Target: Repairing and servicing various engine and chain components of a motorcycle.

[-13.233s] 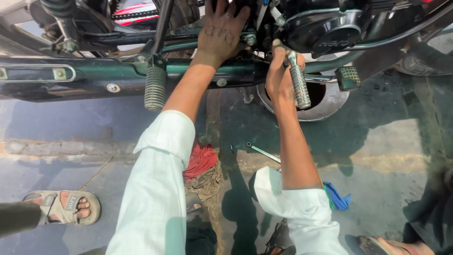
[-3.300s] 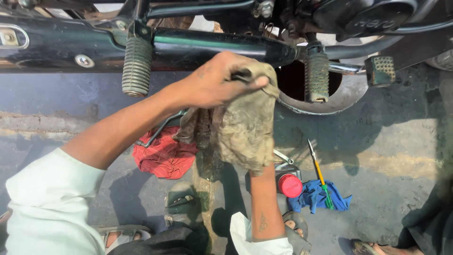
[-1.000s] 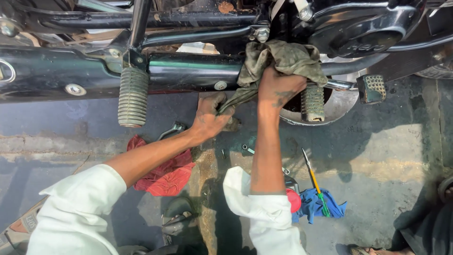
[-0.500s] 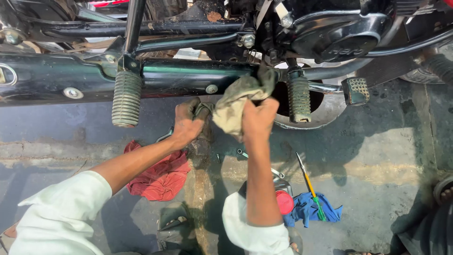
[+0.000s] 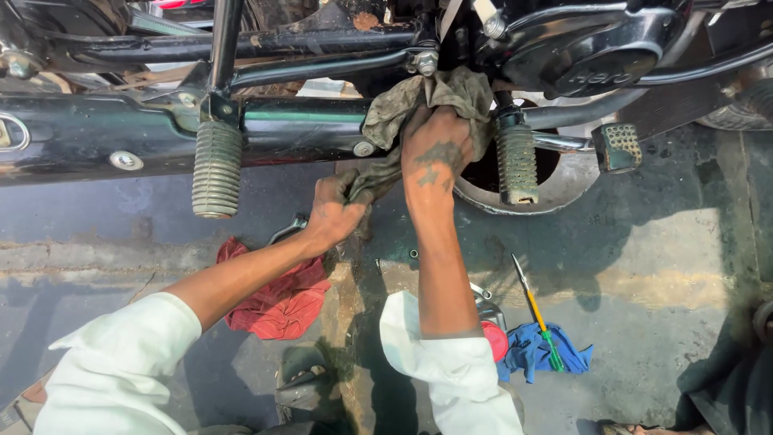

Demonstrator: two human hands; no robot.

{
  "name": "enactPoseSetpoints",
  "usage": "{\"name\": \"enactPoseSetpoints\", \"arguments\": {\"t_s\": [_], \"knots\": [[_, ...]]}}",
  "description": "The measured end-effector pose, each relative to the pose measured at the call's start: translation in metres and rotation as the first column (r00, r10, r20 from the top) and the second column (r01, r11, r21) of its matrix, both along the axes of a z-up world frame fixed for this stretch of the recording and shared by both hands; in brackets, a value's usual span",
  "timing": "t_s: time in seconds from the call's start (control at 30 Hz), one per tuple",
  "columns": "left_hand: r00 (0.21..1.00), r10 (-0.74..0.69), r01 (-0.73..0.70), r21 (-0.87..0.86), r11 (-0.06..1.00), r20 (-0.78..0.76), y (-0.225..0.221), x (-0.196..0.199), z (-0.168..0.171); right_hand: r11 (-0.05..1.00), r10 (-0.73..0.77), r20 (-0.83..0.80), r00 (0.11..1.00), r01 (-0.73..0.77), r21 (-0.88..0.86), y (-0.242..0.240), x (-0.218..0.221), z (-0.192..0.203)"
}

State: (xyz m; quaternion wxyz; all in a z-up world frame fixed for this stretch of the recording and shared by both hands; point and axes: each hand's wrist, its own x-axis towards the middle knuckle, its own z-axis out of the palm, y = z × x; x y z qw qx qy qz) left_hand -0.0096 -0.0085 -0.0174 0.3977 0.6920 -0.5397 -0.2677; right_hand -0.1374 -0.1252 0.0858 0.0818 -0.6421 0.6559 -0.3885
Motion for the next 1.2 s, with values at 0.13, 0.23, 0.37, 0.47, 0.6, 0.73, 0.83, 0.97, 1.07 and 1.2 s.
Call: {"name": "enactPoseSetpoints", "arguments": {"t_s": [0.13, 0.23, 0.37, 0.47, 0.6, 0.73, 0.83, 0.97, 1.07, 1.2], "knots": [[1.000, 0.000, 0.000, -0.094, 0.996, 0.000, 0.002, -0.005, -0.030, 0.999, 0.034, -0.236, 0.971, -0.027, 0.034, 0.007, -0.011, -0.003], [0.998, 0.063, -0.060, -0.135, 0.989, 0.016, -0.001, -0.007, -0.034, 0.997, 0.059, -0.254, 0.966, -0.067, -0.025, 0.017, -0.025, -0.013], [0.990, 0.002, -0.017, -0.108, 0.994, -0.143, 0.005, -0.006, 0.036, 0.941, 0.145, 0.058, 0.988, -0.120, -0.316, 0.041, -0.047, -0.022], [0.995, -0.035, 0.005, -0.297, 0.955, -0.095, 0.012, 0.003, 0.040, 0.910, 0.115, 0.235, 0.965, -0.008, -0.414, 0.069, -0.038, 0.017], [0.998, -0.013, -0.004, -0.289, 0.957, -0.058, 0.017, -0.001, 0.074, 0.868, 0.154, 0.360, 0.920, 0.048, -0.495, 0.054, -0.037, 0.038], [0.996, -0.085, 0.055, -0.493, 0.868, -0.038, 0.007, -0.015, 0.119, 0.941, 0.018, 0.549, 0.836, 0.171, -0.291, 0.008, -0.047, 0.036], [0.991, -0.120, 0.074, -0.537, 0.840, -0.051, -0.005, -0.023, 0.137, 0.997, 0.080, 0.861, 0.502, -0.019, -0.081, -0.025, -0.041, 0.015], [0.984, -0.159, 0.090, -0.542, 0.836, -0.083, -0.012, -0.027, 0.133, 0.998, 0.056, 0.886, 0.460, -0.063, -0.030, -0.041, -0.020, -0.014], [0.975, -0.186, 0.108, -0.481, 0.870, -0.119, -0.007, -0.027, 0.133, 0.996, -0.089, 0.327, 0.941, 0.075, 0.057, -0.036, -0.021, -0.017], [0.973, -0.194, 0.113, -0.471, 0.875, -0.128, -0.008, -0.027, 0.120, 0.947, 0.055, 0.131, 0.990, -0.010, -0.322, -0.001, -0.030, -0.022]]}}
